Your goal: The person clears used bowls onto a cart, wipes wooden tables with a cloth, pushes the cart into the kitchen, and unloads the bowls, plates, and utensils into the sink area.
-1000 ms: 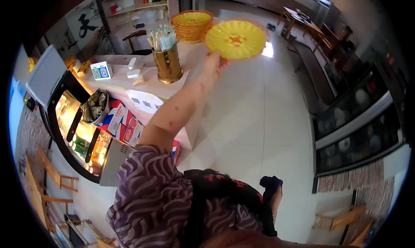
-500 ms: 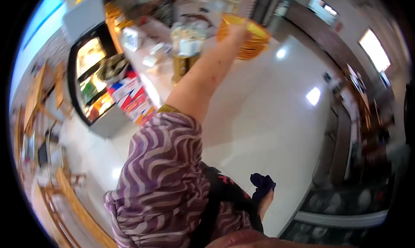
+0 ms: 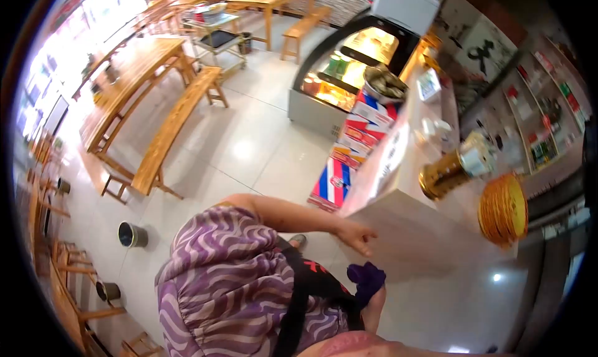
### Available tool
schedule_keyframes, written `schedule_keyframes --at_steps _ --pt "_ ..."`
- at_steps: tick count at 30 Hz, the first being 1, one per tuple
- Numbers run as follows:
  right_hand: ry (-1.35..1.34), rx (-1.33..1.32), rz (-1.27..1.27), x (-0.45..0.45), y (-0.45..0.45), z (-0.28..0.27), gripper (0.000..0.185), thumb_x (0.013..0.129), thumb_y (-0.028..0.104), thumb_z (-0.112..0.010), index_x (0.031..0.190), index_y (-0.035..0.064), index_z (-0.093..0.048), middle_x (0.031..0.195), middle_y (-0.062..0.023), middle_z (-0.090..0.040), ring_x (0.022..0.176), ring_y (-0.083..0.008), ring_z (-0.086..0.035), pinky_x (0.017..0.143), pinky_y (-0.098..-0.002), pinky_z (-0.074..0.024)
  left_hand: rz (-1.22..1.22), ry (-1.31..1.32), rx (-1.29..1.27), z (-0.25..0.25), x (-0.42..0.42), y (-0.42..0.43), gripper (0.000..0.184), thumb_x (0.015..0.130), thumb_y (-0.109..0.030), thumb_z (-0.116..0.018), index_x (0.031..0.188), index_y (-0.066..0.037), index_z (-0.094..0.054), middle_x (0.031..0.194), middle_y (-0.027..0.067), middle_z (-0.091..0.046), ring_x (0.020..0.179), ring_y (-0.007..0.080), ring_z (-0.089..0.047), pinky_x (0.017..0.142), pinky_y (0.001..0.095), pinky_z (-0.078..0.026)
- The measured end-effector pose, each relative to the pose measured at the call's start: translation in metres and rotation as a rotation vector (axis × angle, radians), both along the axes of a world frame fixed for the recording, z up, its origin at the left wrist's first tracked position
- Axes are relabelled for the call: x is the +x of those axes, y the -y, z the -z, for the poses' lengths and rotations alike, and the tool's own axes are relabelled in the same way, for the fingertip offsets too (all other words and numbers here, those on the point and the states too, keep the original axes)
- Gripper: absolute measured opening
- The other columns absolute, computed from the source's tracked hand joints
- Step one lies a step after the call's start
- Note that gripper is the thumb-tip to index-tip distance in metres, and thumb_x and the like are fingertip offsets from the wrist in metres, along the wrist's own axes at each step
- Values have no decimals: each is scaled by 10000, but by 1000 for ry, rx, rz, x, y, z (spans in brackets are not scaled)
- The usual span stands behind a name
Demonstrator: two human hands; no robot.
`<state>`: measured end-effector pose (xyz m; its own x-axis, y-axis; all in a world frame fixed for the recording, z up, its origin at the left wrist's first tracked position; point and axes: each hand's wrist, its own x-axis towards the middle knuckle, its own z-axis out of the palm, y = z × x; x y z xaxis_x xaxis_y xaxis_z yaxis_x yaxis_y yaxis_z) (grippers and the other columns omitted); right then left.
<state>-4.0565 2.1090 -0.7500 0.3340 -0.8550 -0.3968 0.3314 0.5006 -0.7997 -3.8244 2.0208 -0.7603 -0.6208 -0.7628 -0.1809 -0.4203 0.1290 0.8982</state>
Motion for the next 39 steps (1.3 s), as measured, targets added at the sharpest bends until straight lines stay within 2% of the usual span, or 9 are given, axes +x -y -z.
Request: schedule_keyframes --at_steps 13,16,17,19,24,30,32,35,39 --pt "-88 -181 -830 601 -17 0 278 933 195 -433 1150 40 -511 772 -64 -584 519 -121 -550 429 -244 -468 -764 -81 -60 -17 530 -201 593 694 -306 -758 1155 -9 -531 984 125 -619 908 205 -585 804 321 -472" --pt "42 -265 -915 750 -17 -8 254 926 181 -456 1127 43 -527 825 -41 -584 610 -93 -554 503 -227 -476 -851 -260 72 -34 668 -220 586 731 -229 -738 1218 -36 -475 960 114 -613 916 177 -572 798 315 -472" --pt "60 -269 -1003 794 -9 -7 297 923 173 -457 1172 15 -494 1009 -91 -596 845 -148 -607 758 -271 -509 -872 -316 84 -35 713 -222 582 743 -202 -726 1234 -40 -459 967 117 -612 919 174 -570 798 316 -473" --pt "51 -237 -1000 875 -2 -33 262 912 155 -489 1134 20 -520 955 -61 -599 793 -121 -591 704 -245 -499 -895 -294 81 -54 794 -218 576 783 -129 -680 1283 -49 -405 1000 122 -607 930 172 -563 801 319 -474" --pt "30 -115 -958 1057 89 -77 280 894 112 -485 1148 -3 -511 1044 -104 -595 909 -182 -602 817 -291 -493 -952 -573 184 -81 978 -139 558 823 -156 -636 1308 -60 -377 1007 123 -602 931 160 -562 777 302 -480" --pt "485 127 -861 1327 331 -103 415 894 343 -506 1149 15 -513 992 -84 -608 837 -191 -608 685 -280 -508 -1251 -662 251 -75 1269 61 458 845 -182 -557 1246 -17 -409 948 117 -605 744 163 -620 689 298 -511" --pt "474 -218 -813 1410 383 -145 370 935 345 -429 1119 33 -504 979 -71 -594 785 -161 -579 609 -282 -509 -1359 -630 233 -100 1344 96 434 844 -191 -527 1225 -11 -421 947 115 -606 738 178 -632 691 294 -511" --pt "489 -99 -854 1532 477 -199 444 915 401 -404 1124 20 -496 1045 -117 -594 880 -272 -602 847 -437 -472 -1542 -707 206 -131 1463 158 433 843 -197 -545 1216 -11 -430 949 109 -604 743 164 -614 696 293 -509" --pt "505 -195 -1011 1708 602 -240 528 900 469 -398 1126 -1 -477 1087 -151 -573 1008 -301 -563 871 -456 -464 -1803 -860 252 -159 1617 233 404 841 -171 -539 1203 -15 -450 944 101 -600 758 159 -604 723 295 -508"
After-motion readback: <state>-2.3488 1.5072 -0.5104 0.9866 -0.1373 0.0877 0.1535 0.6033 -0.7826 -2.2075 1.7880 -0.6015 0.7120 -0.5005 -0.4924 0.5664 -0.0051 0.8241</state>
